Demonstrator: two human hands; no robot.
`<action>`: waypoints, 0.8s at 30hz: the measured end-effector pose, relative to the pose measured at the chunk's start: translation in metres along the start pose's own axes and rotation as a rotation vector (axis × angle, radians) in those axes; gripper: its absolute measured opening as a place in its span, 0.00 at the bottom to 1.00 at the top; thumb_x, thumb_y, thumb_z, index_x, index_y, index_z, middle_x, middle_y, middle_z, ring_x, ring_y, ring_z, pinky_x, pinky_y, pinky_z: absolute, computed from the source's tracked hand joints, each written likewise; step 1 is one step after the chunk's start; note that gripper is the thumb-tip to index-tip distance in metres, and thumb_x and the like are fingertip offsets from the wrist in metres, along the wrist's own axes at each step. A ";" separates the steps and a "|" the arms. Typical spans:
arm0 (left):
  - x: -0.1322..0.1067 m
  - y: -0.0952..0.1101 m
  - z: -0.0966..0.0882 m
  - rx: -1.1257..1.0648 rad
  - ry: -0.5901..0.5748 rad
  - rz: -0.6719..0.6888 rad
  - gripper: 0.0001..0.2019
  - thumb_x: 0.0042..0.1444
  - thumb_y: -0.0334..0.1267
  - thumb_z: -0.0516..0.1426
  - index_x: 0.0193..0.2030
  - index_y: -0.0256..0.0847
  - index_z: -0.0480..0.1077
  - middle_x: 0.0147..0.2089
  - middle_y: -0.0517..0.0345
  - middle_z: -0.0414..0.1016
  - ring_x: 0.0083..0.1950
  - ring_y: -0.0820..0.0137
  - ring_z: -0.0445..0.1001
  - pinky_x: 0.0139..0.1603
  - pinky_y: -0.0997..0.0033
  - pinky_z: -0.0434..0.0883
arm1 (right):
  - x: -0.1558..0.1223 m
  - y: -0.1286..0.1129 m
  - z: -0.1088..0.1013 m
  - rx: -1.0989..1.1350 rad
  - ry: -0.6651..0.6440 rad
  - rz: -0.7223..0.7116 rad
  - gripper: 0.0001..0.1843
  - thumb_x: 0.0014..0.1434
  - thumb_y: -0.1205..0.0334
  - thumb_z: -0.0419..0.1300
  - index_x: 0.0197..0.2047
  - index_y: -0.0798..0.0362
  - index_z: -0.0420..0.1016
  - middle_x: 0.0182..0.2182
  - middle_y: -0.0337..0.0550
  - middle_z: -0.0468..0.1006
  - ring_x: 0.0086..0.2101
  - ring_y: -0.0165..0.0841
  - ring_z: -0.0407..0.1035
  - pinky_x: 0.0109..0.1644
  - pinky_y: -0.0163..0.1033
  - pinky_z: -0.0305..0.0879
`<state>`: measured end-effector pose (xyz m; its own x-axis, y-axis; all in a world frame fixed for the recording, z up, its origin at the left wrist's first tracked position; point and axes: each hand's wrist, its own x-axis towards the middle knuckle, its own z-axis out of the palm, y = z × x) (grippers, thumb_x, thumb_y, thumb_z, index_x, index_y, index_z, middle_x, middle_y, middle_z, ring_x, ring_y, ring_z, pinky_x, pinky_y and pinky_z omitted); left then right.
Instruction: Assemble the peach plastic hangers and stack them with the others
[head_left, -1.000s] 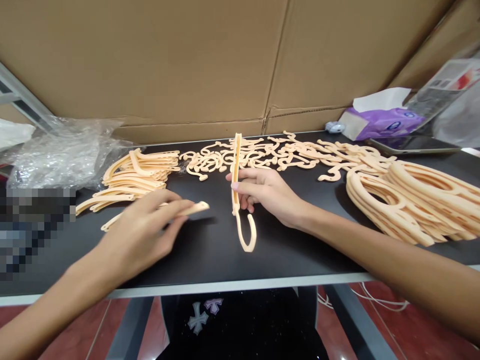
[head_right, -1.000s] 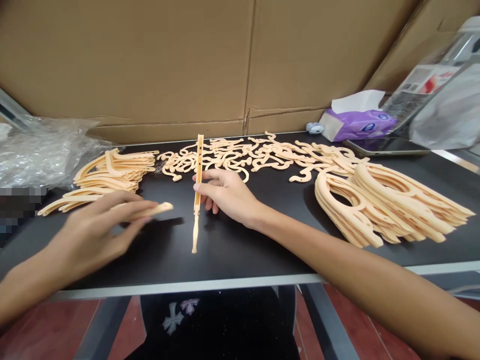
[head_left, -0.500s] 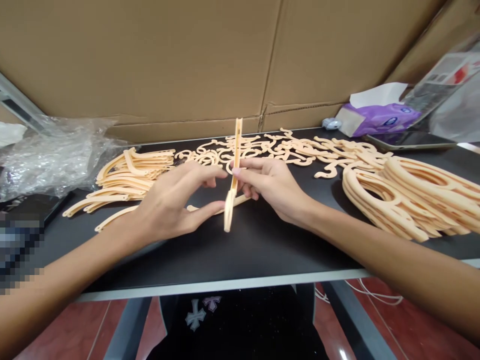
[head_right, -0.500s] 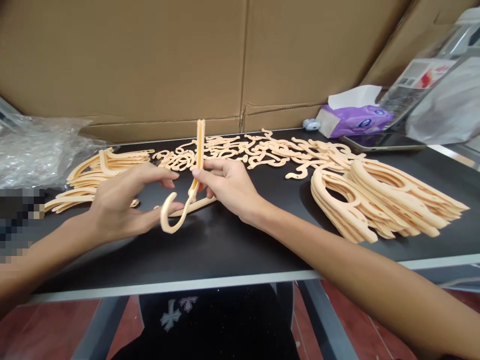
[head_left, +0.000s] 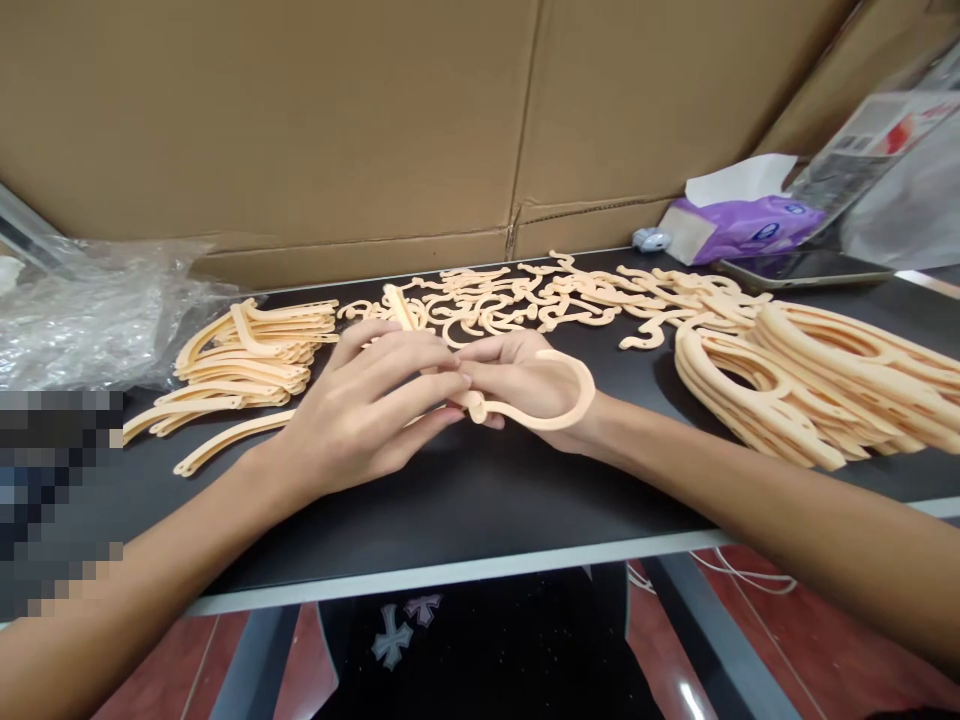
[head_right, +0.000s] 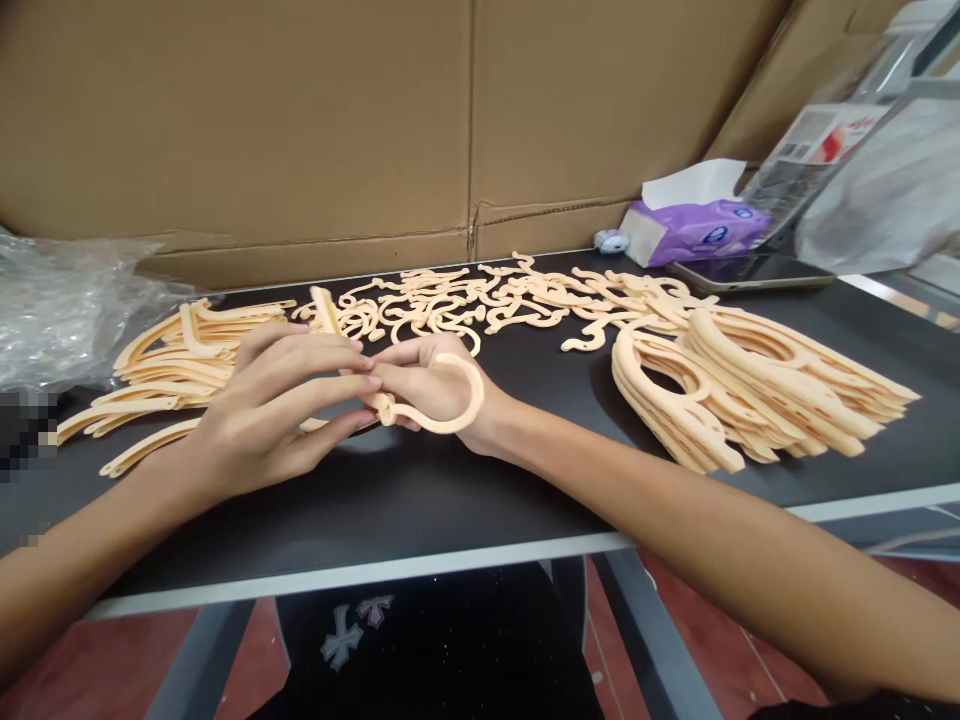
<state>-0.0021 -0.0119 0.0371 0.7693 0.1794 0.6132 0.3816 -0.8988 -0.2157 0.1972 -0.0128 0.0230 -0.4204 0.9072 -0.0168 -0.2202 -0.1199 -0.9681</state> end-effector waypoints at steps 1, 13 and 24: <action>0.000 0.001 0.001 -0.016 0.011 -0.013 0.10 0.63 0.33 0.61 0.50 0.44 0.70 0.48 0.52 0.79 0.49 0.63 0.78 0.55 0.56 0.71 | 0.000 -0.001 0.000 -0.011 -0.025 0.013 0.09 0.50 0.62 0.66 0.21 0.56 0.75 0.15 0.36 0.71 0.16 0.24 0.61 0.19 0.31 0.55; -0.014 -0.004 0.008 0.056 0.060 -0.222 0.03 0.63 0.32 0.60 0.40 0.41 0.68 0.35 0.59 0.79 0.34 0.70 0.78 0.36 0.73 0.73 | 0.002 0.000 -0.016 -0.873 0.178 -0.361 0.10 0.57 0.63 0.62 0.39 0.55 0.84 0.32 0.46 0.80 0.36 0.37 0.73 0.42 0.43 0.66; -0.012 -0.012 0.007 -0.018 0.037 -0.580 0.09 0.63 0.38 0.59 0.49 0.41 0.75 0.43 0.57 0.84 0.41 0.67 0.83 0.46 0.72 0.77 | 0.000 0.005 -0.029 -1.382 -0.073 -0.544 0.09 0.65 0.63 0.61 0.40 0.54 0.83 0.48 0.54 0.76 0.54 0.46 0.66 0.59 0.54 0.58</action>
<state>-0.0127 -0.0007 0.0269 0.4190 0.6306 0.6533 0.7263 -0.6645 0.1757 0.2219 -0.0012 0.0112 -0.6139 0.6874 0.3881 0.6110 0.7251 -0.3177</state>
